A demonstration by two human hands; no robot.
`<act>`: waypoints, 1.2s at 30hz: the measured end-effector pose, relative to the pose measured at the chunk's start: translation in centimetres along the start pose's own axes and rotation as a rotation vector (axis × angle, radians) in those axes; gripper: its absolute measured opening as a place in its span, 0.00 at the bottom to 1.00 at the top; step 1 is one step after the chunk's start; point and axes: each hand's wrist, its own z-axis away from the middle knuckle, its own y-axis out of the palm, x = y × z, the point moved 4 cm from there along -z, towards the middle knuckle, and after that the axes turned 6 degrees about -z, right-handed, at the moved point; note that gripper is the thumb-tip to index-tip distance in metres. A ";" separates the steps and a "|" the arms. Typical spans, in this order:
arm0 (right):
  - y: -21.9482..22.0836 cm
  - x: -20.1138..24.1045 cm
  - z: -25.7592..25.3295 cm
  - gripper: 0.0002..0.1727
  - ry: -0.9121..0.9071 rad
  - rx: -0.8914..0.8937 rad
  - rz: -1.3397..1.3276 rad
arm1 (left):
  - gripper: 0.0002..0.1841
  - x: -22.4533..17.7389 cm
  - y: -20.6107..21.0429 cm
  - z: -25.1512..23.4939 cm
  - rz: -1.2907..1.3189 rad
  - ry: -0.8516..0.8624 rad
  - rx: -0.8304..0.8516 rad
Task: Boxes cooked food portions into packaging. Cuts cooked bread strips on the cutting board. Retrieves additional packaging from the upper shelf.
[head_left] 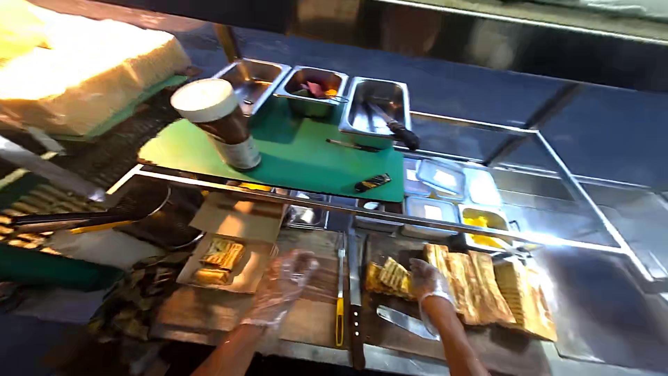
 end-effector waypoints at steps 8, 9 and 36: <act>2.5 0.3 -1.4 0.29 0.071 0.182 0.206 | 0.38 -9.2 17.8 -8.0 -0.335 0.127 0.539; 2.7 0.2 -1.3 0.29 0.073 0.187 0.192 | 0.37 -9.5 18.7 -8.4 -0.428 0.168 0.567; 4.2 8.0 6.8 0.26 -0.143 -0.035 -1.106 | 0.29 -5.6 4.8 -2.1 0.558 0.053 0.414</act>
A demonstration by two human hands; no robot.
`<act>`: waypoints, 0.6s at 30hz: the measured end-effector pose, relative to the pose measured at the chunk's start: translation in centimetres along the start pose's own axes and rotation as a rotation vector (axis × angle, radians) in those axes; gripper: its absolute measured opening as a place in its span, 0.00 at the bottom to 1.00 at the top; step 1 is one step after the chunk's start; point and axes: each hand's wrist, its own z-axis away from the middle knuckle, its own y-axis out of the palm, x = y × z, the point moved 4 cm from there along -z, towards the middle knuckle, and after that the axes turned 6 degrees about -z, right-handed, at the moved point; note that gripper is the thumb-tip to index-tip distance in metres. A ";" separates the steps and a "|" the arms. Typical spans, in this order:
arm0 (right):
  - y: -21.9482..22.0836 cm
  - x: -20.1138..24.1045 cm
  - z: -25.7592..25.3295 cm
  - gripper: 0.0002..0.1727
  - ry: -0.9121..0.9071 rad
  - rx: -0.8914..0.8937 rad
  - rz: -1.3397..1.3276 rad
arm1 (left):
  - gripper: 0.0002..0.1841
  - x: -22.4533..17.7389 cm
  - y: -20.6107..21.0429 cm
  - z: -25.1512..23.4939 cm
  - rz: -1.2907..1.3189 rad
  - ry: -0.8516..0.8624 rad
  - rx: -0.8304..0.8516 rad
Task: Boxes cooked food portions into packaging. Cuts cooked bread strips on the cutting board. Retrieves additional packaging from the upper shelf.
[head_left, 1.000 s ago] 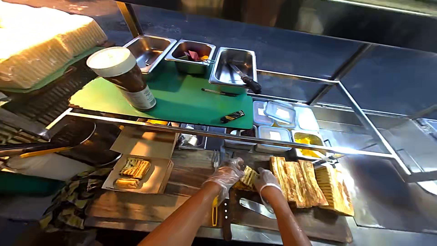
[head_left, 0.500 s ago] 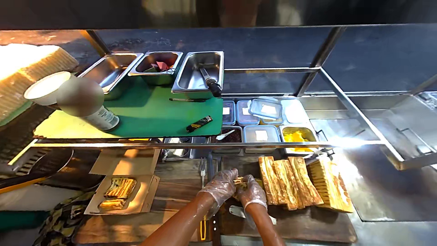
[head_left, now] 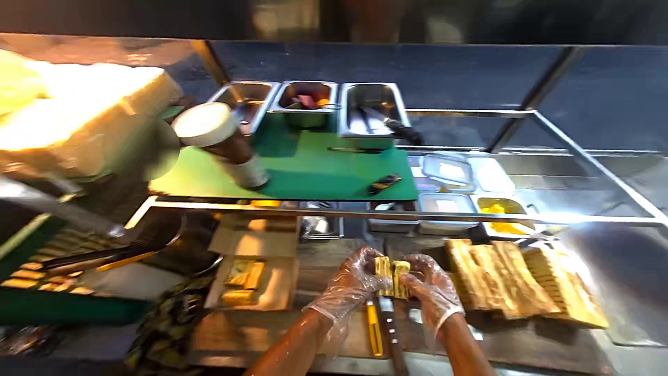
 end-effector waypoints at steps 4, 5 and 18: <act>12.2 -4.3 3.7 0.22 0.078 0.058 0.086 | 0.29 4.5 -10.7 7.5 0.004 -0.005 -0.093; 15.8 -5.8 4.6 0.21 0.098 0.067 0.119 | 0.29 5.9 -13.9 9.2 -0.050 -0.019 -0.129; 38.9 -8.4 -3.5 0.22 0.111 -0.027 0.961 | 0.32 7.1 -34.2 3.6 -0.593 -0.076 -0.265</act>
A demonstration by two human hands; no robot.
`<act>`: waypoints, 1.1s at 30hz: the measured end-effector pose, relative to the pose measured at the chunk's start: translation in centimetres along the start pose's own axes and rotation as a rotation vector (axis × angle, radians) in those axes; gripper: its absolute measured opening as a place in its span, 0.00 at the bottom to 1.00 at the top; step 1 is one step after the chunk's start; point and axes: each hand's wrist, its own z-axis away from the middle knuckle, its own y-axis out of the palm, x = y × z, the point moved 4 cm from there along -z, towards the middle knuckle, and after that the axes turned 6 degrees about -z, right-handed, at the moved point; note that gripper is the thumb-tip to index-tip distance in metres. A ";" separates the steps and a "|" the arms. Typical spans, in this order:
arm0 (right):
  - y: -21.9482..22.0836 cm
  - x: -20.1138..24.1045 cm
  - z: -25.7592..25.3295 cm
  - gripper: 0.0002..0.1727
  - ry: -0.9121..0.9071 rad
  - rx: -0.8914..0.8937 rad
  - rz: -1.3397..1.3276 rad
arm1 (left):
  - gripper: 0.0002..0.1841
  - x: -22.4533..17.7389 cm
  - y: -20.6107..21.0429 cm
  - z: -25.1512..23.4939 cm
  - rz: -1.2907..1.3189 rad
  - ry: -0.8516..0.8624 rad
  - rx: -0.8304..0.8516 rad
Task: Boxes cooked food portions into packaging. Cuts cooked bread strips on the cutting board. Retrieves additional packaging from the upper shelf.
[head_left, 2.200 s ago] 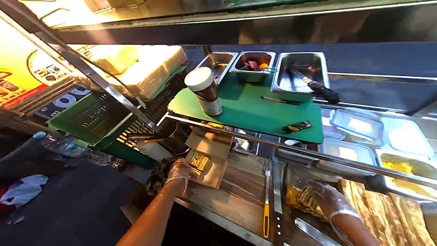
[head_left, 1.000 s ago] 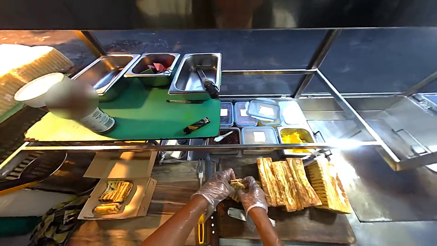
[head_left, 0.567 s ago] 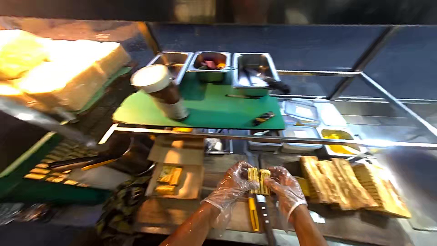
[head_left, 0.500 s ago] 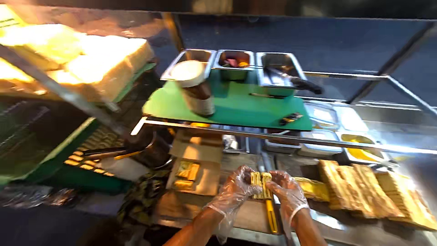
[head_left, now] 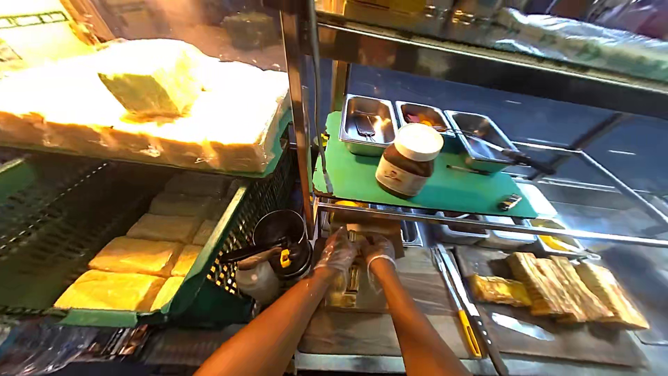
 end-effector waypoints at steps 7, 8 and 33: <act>0.1 -1.6 1.1 0.27 0.106 -0.016 -0.138 | 0.35 1.2 1.0 0.7 0.036 0.064 -0.049; 0.3 -1.8 0.9 0.26 0.106 -0.022 -0.209 | 0.32 1.2 1.1 0.4 0.057 0.066 -0.052; 1.7 -3.5 2.2 0.31 0.053 0.109 -0.372 | 0.30 1.3 1.6 3.1 -0.067 -0.047 -0.063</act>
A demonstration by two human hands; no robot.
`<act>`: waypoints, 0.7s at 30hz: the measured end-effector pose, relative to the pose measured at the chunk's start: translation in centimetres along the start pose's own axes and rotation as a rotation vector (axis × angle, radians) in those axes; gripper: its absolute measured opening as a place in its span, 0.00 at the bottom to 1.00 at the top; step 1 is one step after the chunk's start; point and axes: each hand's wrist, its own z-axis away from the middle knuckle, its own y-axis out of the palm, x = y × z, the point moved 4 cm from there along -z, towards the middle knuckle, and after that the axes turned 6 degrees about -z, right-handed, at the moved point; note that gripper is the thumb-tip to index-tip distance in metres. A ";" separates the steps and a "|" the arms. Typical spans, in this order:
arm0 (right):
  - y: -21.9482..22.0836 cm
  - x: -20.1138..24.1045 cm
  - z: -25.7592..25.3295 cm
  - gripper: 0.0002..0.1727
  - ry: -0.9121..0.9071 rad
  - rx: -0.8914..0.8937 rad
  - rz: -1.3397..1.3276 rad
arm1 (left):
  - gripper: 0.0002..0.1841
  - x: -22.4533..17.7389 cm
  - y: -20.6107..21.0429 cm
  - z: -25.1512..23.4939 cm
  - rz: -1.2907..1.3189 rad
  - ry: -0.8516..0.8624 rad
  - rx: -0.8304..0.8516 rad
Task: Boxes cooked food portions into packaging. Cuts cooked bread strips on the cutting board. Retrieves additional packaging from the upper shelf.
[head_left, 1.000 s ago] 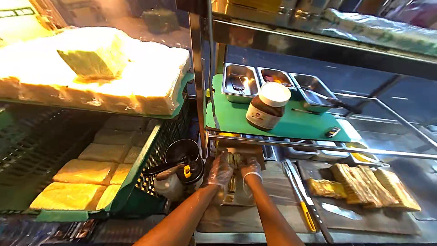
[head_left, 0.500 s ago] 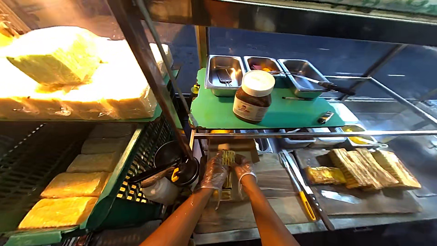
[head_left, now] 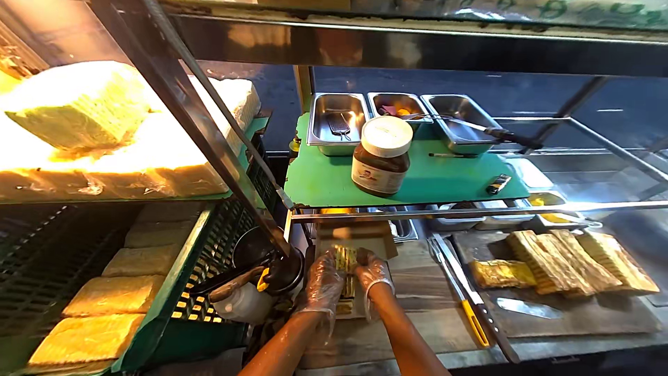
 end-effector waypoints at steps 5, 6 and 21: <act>2.5 -2.0 3.6 0.28 0.019 0.021 -0.004 | 0.31 1.6 0.8 3.4 -0.052 -0.133 0.053; 2.9 -2.3 4.1 0.27 0.028 0.036 0.005 | 0.31 2.1 1.0 3.9 -0.065 -0.145 0.081; 4.3 -1.0 3.4 0.24 0.146 0.077 0.375 | 0.21 1.0 0.5 2.8 -0.455 -0.055 0.170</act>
